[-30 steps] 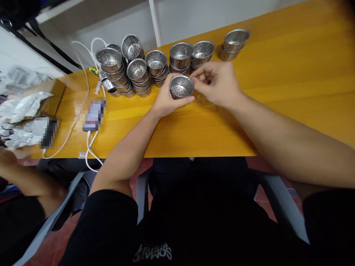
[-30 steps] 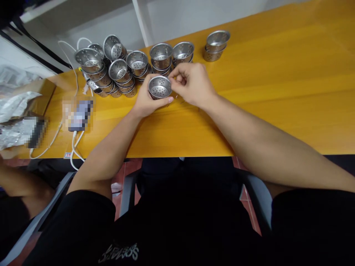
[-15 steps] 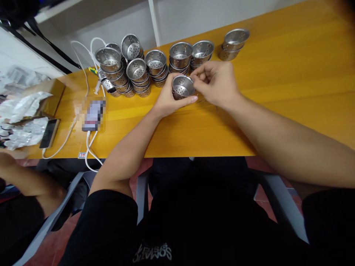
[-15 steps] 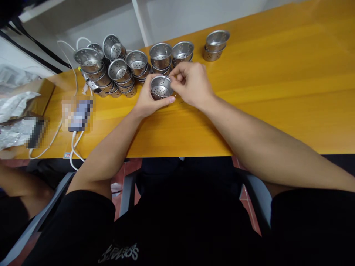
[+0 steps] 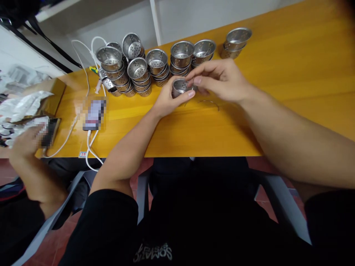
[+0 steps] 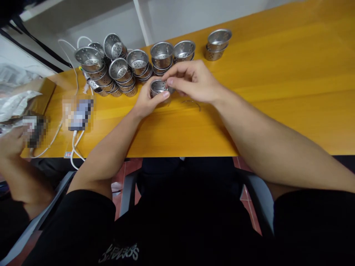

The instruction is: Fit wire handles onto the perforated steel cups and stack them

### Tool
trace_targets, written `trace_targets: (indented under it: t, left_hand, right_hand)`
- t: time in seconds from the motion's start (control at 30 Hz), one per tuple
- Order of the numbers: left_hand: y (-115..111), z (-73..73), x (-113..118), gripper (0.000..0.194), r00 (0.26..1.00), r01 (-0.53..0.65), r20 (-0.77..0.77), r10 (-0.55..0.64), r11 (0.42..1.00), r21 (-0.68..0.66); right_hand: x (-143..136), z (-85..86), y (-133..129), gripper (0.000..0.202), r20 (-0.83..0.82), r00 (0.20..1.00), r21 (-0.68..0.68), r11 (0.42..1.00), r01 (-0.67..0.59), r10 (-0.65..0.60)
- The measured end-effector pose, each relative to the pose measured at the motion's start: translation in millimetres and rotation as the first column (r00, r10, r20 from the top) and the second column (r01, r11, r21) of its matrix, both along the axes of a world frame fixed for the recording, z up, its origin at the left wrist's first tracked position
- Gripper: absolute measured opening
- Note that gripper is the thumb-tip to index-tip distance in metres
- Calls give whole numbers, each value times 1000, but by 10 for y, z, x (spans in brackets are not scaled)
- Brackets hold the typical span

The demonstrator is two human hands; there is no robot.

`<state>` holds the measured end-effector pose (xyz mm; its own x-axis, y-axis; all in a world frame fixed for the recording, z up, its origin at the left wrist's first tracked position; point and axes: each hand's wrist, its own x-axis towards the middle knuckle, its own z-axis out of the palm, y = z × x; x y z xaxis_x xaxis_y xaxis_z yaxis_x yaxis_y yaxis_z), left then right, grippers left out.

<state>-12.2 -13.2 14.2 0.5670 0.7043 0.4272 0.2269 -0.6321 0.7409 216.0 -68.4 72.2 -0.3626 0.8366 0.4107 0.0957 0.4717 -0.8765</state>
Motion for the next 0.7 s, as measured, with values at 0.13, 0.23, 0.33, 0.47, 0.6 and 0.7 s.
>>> trace_targets:
  t: [0.13, 0.23, 0.33, 0.47, 0.6, 0.7]
  left_hand:
    - [17, -16, -16, 83, 998, 60, -5, -60, 998, -19]
    - [48, -67, -14, 93, 998, 68, -13, -67, 997, 30]
    - [73, -109, -11, 95, 997, 58, -62, -53, 995, 75]
    - [82, -129, -6, 96, 997, 32, -76, -26, 996, 87]
    - [88, -144, 3, 93, 998, 21, -55, -15, 995, 100]
    - [95, -149, 3, 91, 999, 20, -48, -15, 994, 110]
  right_hand:
    - [78, 13, -10, 55, -18, 997, -88, 993, -74, 72]
    - [59, -22, 11, 54, -51, 998, -111, 993, -44, 39]
    - [24, -54, 39, 57, -53, 998, -101, 994, -43, 38]
    - [-9, -60, 48, 60, -1, 1000, -61, 998, 3, -3]
    - [-37, -32, 26, 63, 19, 999, -62, 997, 34, -33]
    - [-54, -14, 17, 67, -6, 1000, -53, 998, 19, -19]
